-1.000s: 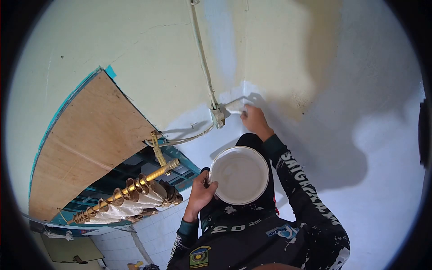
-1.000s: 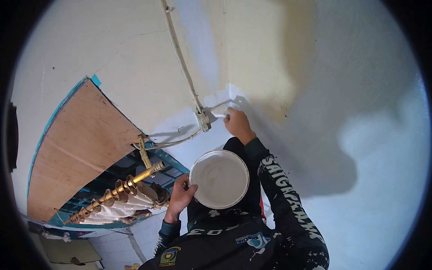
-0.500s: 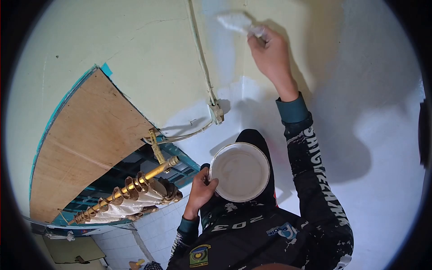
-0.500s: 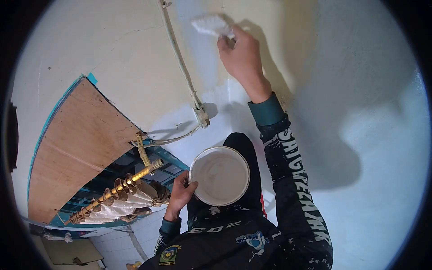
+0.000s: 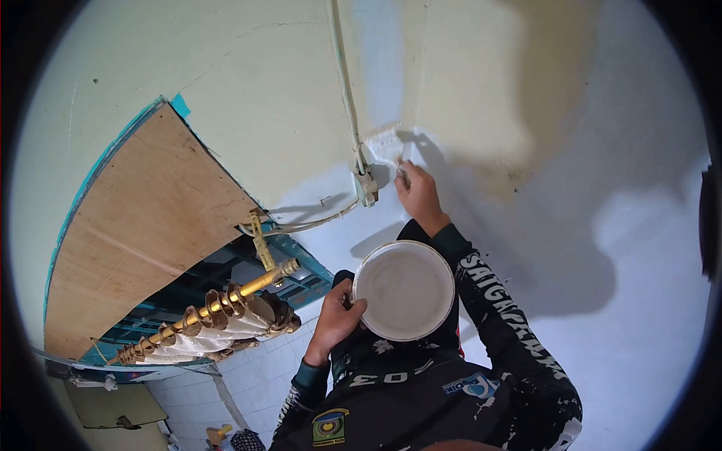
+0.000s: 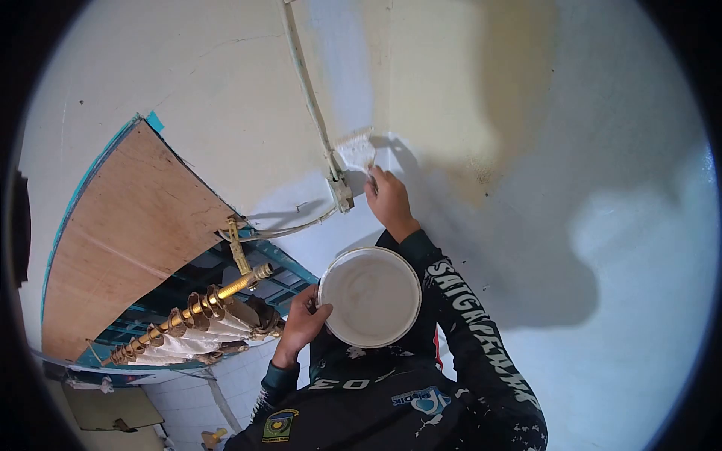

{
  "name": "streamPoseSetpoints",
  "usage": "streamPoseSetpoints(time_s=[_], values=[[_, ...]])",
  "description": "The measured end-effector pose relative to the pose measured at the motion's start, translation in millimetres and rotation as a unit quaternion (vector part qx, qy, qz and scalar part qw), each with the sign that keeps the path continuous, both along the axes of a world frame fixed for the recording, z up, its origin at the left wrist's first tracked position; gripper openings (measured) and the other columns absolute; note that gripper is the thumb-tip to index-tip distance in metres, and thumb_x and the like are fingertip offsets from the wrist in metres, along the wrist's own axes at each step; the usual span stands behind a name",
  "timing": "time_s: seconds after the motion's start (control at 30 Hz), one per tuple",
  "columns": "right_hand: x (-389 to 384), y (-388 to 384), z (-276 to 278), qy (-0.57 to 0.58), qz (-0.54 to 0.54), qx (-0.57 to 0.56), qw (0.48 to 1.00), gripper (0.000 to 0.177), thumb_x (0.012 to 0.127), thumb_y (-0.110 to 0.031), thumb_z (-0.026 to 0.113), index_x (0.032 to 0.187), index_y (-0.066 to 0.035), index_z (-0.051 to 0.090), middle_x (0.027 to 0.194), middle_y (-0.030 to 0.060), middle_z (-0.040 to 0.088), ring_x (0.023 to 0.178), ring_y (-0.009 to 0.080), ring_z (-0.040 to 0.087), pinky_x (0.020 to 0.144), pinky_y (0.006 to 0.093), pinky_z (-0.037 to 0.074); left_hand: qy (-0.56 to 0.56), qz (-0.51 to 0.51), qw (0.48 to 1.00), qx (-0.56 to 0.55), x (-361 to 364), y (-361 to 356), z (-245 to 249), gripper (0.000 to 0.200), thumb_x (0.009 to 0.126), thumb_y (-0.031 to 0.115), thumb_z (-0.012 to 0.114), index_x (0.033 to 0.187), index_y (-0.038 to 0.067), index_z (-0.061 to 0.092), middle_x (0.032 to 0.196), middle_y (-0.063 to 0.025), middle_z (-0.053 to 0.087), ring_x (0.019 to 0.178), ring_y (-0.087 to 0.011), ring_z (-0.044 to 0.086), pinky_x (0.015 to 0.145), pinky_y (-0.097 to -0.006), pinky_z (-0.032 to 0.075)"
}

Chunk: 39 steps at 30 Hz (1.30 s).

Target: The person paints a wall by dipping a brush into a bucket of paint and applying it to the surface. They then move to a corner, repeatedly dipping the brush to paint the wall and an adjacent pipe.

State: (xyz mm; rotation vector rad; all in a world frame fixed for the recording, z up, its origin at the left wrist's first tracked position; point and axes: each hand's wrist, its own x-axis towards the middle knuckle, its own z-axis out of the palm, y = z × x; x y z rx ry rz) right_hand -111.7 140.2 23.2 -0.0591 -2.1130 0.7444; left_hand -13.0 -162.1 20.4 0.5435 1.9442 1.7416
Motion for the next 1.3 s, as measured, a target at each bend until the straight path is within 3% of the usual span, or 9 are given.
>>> streamPoseSetpoints(time_s=[0.27, 0.6, 0.67, 0.87, 0.9, 0.97, 1.07, 1.13, 1.3], values=[[18, 14, -16, -0.180, -0.015, -0.057, 0.982, 0.027, 0.084, -0.013, 0.066, 0.105, 0.003, 0.064, 0.083, 0.0284, 0.066, 0.082, 0.0460, 0.066, 0.071, 0.0482, 0.052, -0.031, 0.004, 0.999, 0.009, 12, 1, 29, 0.009, 0.088, 0.001, 0.063, 0.085, 0.000, 0.054, 0.070, -0.0015, 0.052, 0.055, -0.0105, 0.057, 0.048, -0.0272, 0.048], [-1, 26, 168, -0.133, -0.038, -0.043, 0.989, 0.022, 0.082, -0.014, 0.068, 0.101, -0.005, 0.073, 0.086, 0.0239, 0.070, 0.082, 0.0402, 0.068, 0.076, 0.0454, 0.055, 0.057, 0.004, 0.998, -0.022, 13, -1, 18, 0.010, 0.087, 0.001, 0.063, 0.085, 0.000, 0.054, 0.069, -0.0012, 0.051, 0.054, -0.0095, 0.055, 0.048, -0.0272, 0.047], [0, 31, 189, -0.096, -0.056, -0.013, 0.994, 0.023, 0.084, -0.016, 0.070, 0.104, -0.006, 0.074, 0.067, 0.0161, 0.064, 0.059, 0.0263, 0.062, 0.060, 0.0373, 0.049, 0.040, 0.008, 0.999, -0.019, 13, -1, 21, 0.009, 0.087, 0.001, 0.063, 0.084, 0.000, 0.054, 0.070, -0.0014, 0.052, 0.054, -0.0096, 0.055, 0.048, -0.0272, 0.047], [20, 27, 266, 0.144, -0.033, -0.044, 0.988, 0.018, 0.090, -0.016, 0.067, 0.104, -0.005, 0.072, 0.062, 0.0039, 0.056, 0.055, 0.0097, 0.048, 0.052, 0.0300, 0.039, -0.001, 0.013, 1.000, -0.003, 13, 1, 33, 0.009, 0.088, 0.002, 0.064, 0.085, 0.000, 0.055, 0.070, -0.0013, 0.052, 0.055, -0.0092, 0.054, 0.047, -0.0272, 0.046], [16, 26, 266, 0.144, -0.032, -0.045, 0.988, 0.018, 0.090, -0.016, 0.067, 0.104, -0.005, 0.072, 0.062, 0.0039, 0.056, 0.055, 0.0097, 0.048, 0.052, 0.0300, 0.039, -0.002, 0.011, 1.000, -0.007, 13, 0, 32, 0.009, 0.088, 0.002, 0.063, 0.086, 0.000, 0.055, 0.070, -0.0012, 0.052, 0.055, -0.0088, 0.054, 0.047, -0.0270, 0.046], [8, 20, 263, 0.179, -0.047, -0.020, 0.983, 0.018, 0.087, -0.013, 0.066, 0.102, -0.004, 0.068, 0.079, 0.0207, 0.069, 0.066, 0.0332, 0.068, 0.065, 0.0383, 0.053, 0.028, 0.012, 0.999, -0.015, 9, -3, 16, 0.009, 0.088, 0.003, 0.064, 0.086, 0.000, 0.055, 0.070, -0.0011, 0.052, 0.056, -0.0088, 0.054, 0.048, -0.0270, 0.046], [-9, 7, 208, 0.054, -0.067, -0.027, 0.996, 0.022, 0.088, -0.011, 0.065, 0.109, -0.003, 0.066, 0.073, 0.0203, 0.065, 0.066, 0.0359, 0.066, 0.060, 0.0442, 0.051, 0.026, 0.018, 0.999, -0.021, 12, -3, 27, 0.010, 0.088, 0.004, 0.064, 0.086, 0.000, 0.056, 0.070, -0.0002, 0.051, 0.058, -0.0080, 0.053, 0.051, -0.0266, 0.044], [-26, 6, 149, 0.132, -0.039, 0.023, 0.990, 0.025, 0.088, -0.010, 0.064, 0.112, -0.003, 0.065, 0.074, 0.0204, 0.064, 0.067, 0.0378, 0.065, 0.060, 0.0467, 0.050, -0.006, 0.027, 1.000, -0.015, 11, -1, 27, 0.010, 0.087, 0.005, 0.065, 0.086, 0.000, 0.056, 0.070, 0.0005, 0.051, 0.059, -0.0073, 0.050, 0.052, -0.0262, 0.042], [-19, 2, 58, 0.086, -0.033, 0.015, 0.996, 0.026, 0.086, -0.008, 0.065, 0.111, -0.002, 0.064, 0.080, 0.0205, 0.065, 0.071, 0.0397, 0.065, 0.064, 0.0483, 0.052, 0.006, 0.020, 1.000, -0.016, 11, -1, 20, 0.011, 0.085, 0.006, 0.066, 0.084, 0.002, 0.056, 0.070, 0.0027, 0.045, 0.064, -0.0060, 0.041, 0.056, -0.0260, 0.036]])
